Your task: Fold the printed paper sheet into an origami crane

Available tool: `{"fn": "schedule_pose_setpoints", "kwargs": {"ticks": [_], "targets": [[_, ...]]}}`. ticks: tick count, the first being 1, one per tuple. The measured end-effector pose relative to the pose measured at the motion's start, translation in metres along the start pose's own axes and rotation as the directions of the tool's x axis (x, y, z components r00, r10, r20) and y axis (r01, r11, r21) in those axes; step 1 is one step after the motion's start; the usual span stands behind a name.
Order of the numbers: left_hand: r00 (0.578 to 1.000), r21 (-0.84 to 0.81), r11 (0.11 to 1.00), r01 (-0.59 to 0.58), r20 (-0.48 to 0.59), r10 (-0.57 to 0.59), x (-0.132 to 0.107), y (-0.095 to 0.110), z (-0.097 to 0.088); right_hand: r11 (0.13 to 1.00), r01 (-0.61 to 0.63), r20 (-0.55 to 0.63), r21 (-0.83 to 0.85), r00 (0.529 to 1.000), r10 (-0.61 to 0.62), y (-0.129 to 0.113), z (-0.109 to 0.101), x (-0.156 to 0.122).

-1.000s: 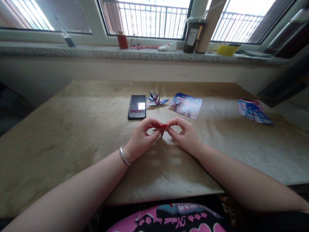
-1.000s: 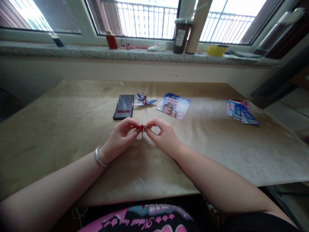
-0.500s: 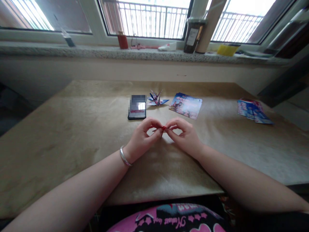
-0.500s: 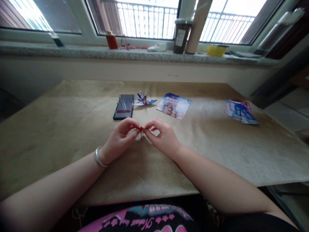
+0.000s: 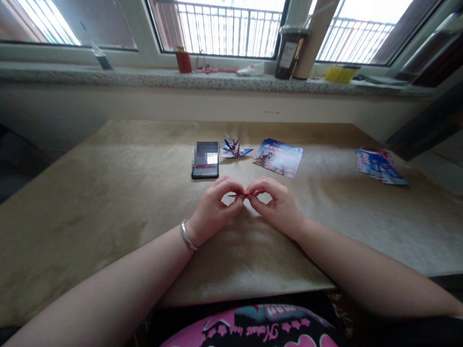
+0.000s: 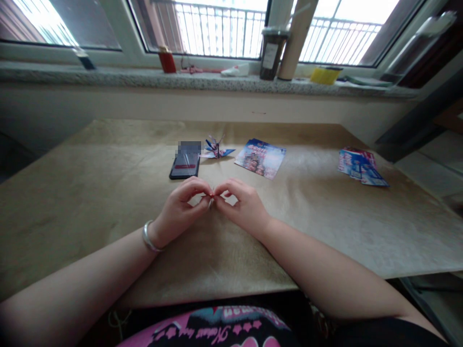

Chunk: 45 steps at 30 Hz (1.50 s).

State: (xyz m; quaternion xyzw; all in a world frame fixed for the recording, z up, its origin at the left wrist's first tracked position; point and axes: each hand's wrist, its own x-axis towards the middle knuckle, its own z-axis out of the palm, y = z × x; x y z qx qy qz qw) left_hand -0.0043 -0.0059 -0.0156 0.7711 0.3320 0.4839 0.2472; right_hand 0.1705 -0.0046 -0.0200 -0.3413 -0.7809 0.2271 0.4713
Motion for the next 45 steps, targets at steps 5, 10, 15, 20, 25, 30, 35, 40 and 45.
{"fn": "schedule_pose_setpoints", "kwargs": {"ticks": [5,10,15,20,25,30,35,40,45], "targets": [[0.999,0.032,0.998,-0.053,0.013,0.052,-0.001,0.0,0.001,0.996,0.084,0.052,-0.026,0.995,-0.082,-0.004,-0.001,0.0],[0.996,0.014,0.996,-0.086,0.03,0.086,-0.001,0.002,0.001,0.993,0.114,0.046,-0.032,0.993,-0.113,-0.006,-0.001,0.001],[0.994,0.062,0.992,-0.11,0.002,0.11,-0.002,0.003,0.0,0.991,0.118,0.022,-0.058,0.993,-0.116,-0.007,0.0,0.0],[0.998,0.06,0.996,-0.059,-0.023,0.06,-0.002,0.0,0.003,0.995,0.043,-0.002,-0.086,0.999,-0.043,-0.005,0.004,-0.002],[0.996,-0.02,0.996,0.093,0.004,-0.092,-0.002,-0.006,0.006,0.991,-0.131,-0.015,0.014,0.991,0.131,-0.001,0.006,0.0],[0.986,-0.087,0.982,0.165,0.016,-0.164,-0.001,-0.007,0.007,0.983,-0.157,-0.018,0.091,0.987,0.159,0.002,0.007,0.002],[0.964,-0.181,0.947,0.267,0.061,-0.26,0.001,-0.006,0.007,0.967,-0.212,0.007,0.141,0.977,0.213,0.008,0.009,0.002],[0.938,-0.245,0.905,0.347,0.087,-0.336,0.001,-0.011,0.008,0.937,-0.282,0.034,0.205,0.959,0.281,0.016,0.011,0.002],[0.925,-0.295,0.876,0.38,0.107,-0.365,0.001,-0.019,0.009,0.933,-0.315,0.057,0.172,0.949,0.31,0.024,0.013,0.003]]}}
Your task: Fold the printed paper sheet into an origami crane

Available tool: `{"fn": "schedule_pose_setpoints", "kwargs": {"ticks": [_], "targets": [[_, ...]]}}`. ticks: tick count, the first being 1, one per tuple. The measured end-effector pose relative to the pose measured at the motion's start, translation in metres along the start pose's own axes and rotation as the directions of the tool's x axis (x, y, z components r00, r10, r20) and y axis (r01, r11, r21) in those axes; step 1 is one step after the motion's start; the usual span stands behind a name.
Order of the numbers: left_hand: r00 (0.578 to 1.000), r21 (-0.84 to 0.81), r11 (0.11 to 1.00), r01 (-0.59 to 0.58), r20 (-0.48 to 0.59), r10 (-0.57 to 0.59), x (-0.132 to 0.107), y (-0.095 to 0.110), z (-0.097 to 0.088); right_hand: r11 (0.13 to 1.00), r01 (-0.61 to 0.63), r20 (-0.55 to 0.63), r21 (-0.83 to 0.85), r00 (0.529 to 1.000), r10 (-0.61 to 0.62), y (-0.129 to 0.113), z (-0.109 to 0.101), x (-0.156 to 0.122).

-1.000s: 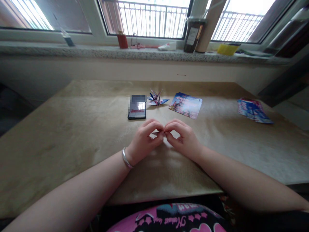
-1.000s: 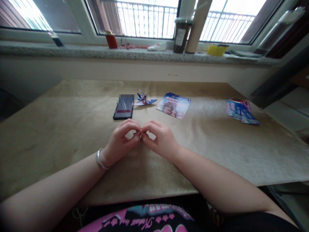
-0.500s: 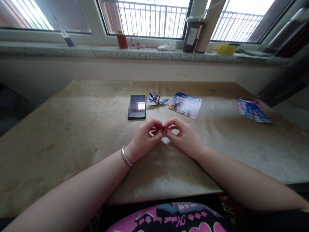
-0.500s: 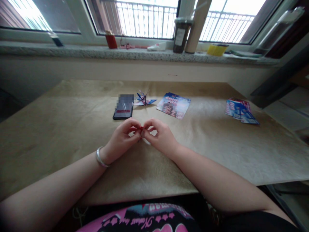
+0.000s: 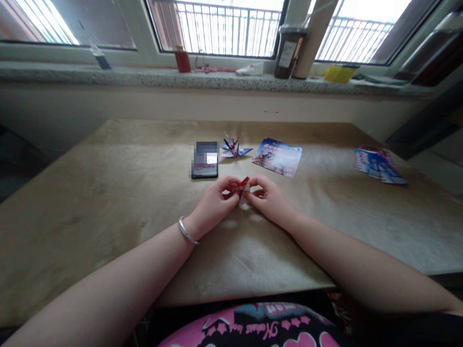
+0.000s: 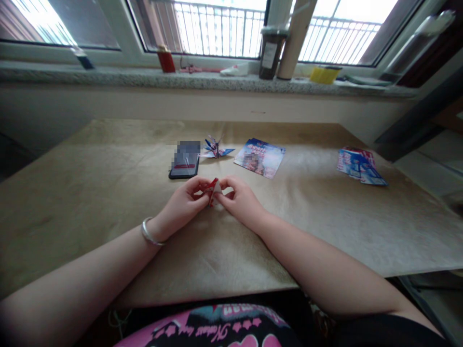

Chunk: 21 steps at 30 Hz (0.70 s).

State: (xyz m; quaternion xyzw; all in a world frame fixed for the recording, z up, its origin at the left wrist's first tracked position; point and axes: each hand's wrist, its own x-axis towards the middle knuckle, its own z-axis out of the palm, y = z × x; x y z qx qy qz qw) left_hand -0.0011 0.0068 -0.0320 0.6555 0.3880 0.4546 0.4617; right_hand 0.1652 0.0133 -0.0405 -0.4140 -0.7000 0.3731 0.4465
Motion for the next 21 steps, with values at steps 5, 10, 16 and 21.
{"fn": "schedule_pose_setpoints", "kwargs": {"ticks": [5,10,16,21], "targets": [[0.998,-0.022,0.998,0.055,0.014,-0.055,0.0022,-0.0018,-0.0013,0.993,-0.083,0.064,0.086,0.995,0.077,0.0053,0.0003,0.0011],[0.997,-0.061,0.997,0.057,0.059,-0.053,0.0021,-0.0025,-0.0029,0.985,-0.126,0.056,0.119,0.991,0.12,0.003,0.0003,0.0015],[0.995,-0.122,0.991,0.059,0.09,-0.048,0.0009,-0.0023,-0.0006,0.987,-0.148,0.03,0.062,0.989,0.147,-0.0001,-0.0008,0.0016],[0.995,-0.061,0.995,0.078,0.073,-0.074,0.0016,-0.0013,-0.0006,0.99,-0.133,0.005,0.039,0.991,0.133,0.0038,-0.0006,0.0023]]}}
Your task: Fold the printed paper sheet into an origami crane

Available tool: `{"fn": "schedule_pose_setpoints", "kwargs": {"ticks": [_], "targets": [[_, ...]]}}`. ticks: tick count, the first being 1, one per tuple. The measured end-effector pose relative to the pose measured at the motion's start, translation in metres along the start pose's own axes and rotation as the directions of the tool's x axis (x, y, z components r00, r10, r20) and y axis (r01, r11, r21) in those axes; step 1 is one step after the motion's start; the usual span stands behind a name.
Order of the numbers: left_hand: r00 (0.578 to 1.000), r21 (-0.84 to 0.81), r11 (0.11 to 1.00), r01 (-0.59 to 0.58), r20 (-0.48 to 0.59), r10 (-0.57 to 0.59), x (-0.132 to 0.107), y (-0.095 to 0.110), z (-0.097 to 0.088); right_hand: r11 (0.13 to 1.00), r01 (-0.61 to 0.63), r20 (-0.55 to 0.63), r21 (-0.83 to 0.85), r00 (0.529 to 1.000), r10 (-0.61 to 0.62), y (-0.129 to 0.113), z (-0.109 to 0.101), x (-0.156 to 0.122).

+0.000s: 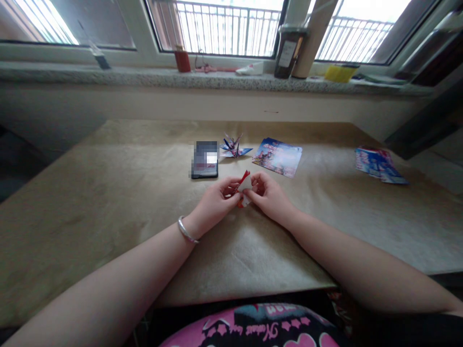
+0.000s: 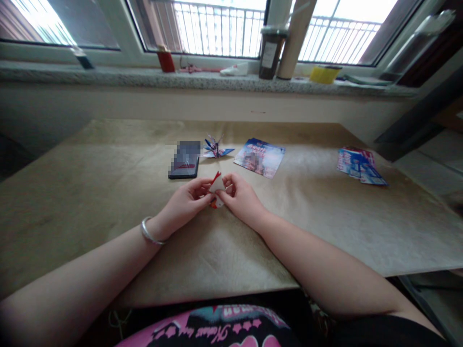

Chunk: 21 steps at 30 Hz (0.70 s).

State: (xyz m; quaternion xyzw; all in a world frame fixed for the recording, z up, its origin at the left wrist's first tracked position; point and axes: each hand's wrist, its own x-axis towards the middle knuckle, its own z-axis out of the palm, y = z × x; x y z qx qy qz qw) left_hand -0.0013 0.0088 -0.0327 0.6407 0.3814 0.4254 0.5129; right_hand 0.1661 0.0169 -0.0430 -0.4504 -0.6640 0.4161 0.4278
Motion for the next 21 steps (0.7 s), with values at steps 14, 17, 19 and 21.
{"fn": "schedule_pose_setpoints", "kwargs": {"ticks": [14,17,19,21], "targets": [[1.0,0.03,1.0,0.008,-0.022,-0.007,0.001,-0.005,-0.004,0.997,-0.008,0.018,-0.079,1.0,0.01,0.005,-0.009,0.005],[0.997,0.189,0.98,-0.067,-0.027,0.073,0.002,-0.008,-0.006,0.997,0.001,0.031,-0.081,1.0,0.001,0.008,-0.011,0.007],[0.988,0.334,0.931,-0.15,0.018,0.153,0.002,-0.007,-0.008,0.997,-0.005,0.014,-0.071,1.0,0.006,0.01,-0.011,0.007],[0.972,0.485,0.844,-0.23,0.071,0.224,0.001,-0.006,-0.011,0.995,-0.019,0.001,-0.095,1.0,0.019,0.01,-0.012,0.008]]}}
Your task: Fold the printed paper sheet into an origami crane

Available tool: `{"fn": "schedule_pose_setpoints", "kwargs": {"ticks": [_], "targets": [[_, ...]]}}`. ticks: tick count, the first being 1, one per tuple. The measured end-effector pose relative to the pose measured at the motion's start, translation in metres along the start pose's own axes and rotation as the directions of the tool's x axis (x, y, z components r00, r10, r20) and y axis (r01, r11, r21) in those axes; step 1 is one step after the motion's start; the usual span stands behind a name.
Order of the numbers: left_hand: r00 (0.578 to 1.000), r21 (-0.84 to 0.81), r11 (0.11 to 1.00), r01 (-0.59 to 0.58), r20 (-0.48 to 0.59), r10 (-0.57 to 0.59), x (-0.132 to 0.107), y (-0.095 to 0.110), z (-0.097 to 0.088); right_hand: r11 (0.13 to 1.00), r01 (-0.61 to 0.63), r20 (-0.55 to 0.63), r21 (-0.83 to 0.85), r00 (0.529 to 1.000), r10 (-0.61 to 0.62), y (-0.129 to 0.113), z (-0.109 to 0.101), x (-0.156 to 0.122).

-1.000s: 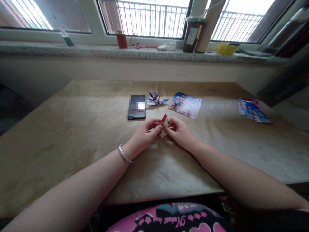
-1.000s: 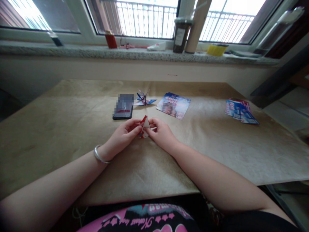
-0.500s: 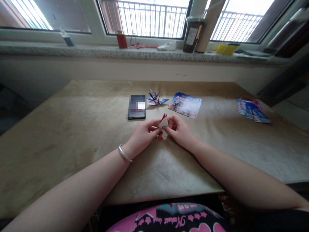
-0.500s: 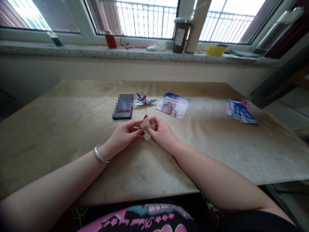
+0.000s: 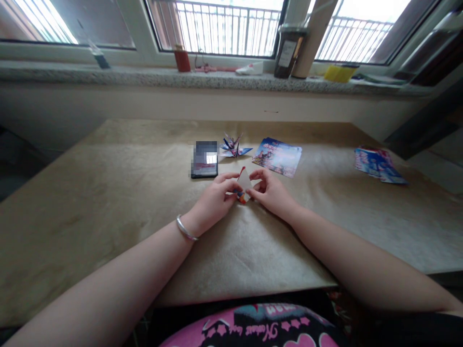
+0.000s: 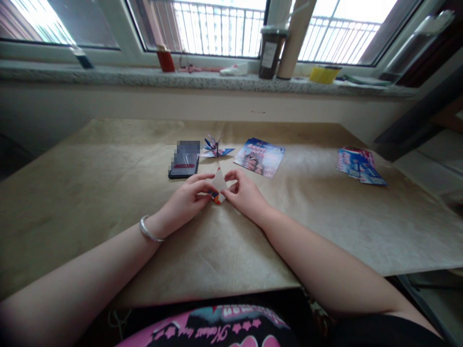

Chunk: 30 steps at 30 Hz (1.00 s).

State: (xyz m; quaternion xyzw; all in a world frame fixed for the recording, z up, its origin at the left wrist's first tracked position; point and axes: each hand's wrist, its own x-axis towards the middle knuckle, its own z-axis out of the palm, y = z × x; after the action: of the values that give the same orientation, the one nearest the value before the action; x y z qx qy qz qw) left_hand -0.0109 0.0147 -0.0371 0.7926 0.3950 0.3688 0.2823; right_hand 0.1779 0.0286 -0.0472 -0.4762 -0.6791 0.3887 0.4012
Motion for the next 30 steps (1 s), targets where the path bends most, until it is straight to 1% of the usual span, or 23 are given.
{"fn": "schedule_pose_setpoints", "kwargs": {"ticks": [2,4,7,11,14,17,19,23,26,30], "targets": [[0.997,0.154,0.986,-0.069,0.027,0.066,0.0,-0.001,-0.002,0.996,0.023,0.001,-0.088,1.0,-0.023,-0.001,-0.001,0.0],[0.992,0.251,0.96,-0.124,0.05,0.114,0.0,-0.002,-0.003,0.974,0.095,0.008,-0.208,0.995,-0.096,-0.003,-0.001,0.0],[0.985,0.332,0.928,-0.172,0.077,0.155,0.001,-0.003,-0.003,0.921,0.191,0.018,-0.34,0.98,-0.197,-0.003,-0.002,-0.001],[0.976,0.425,0.879,-0.218,0.112,0.188,0.001,0.002,-0.005,0.88,0.241,0.066,-0.41,0.97,-0.235,0.001,-0.003,-0.002],[0.969,0.462,0.854,-0.238,0.176,0.174,0.001,0.007,-0.008,0.844,0.298,0.101,-0.446,0.954,-0.283,0.002,-0.004,-0.001],[0.962,0.498,0.832,-0.243,0.232,0.142,0.0,0.01,-0.012,0.789,0.399,0.161,-0.468,0.916,-0.368,0.0,-0.007,-0.001],[0.957,0.521,0.816,-0.252,0.257,0.132,-0.001,0.01,-0.013,0.749,0.455,0.217,-0.482,0.89,-0.401,-0.002,-0.011,-0.001],[0.935,0.542,0.777,-0.321,0.313,0.169,-0.003,0.012,-0.016,0.663,0.551,0.347,-0.507,0.834,-0.428,-0.005,-0.018,-0.001],[0.919,0.556,0.745,-0.368,0.34,0.2,-0.004,0.015,-0.017,0.589,0.611,0.413,-0.529,0.792,-0.449,-0.009,-0.02,-0.001],[0.895,0.57,0.703,-0.424,0.382,0.231,-0.004,0.016,-0.018,0.511,0.649,0.48,-0.564,0.761,-0.437,-0.014,-0.022,-0.003]]}}
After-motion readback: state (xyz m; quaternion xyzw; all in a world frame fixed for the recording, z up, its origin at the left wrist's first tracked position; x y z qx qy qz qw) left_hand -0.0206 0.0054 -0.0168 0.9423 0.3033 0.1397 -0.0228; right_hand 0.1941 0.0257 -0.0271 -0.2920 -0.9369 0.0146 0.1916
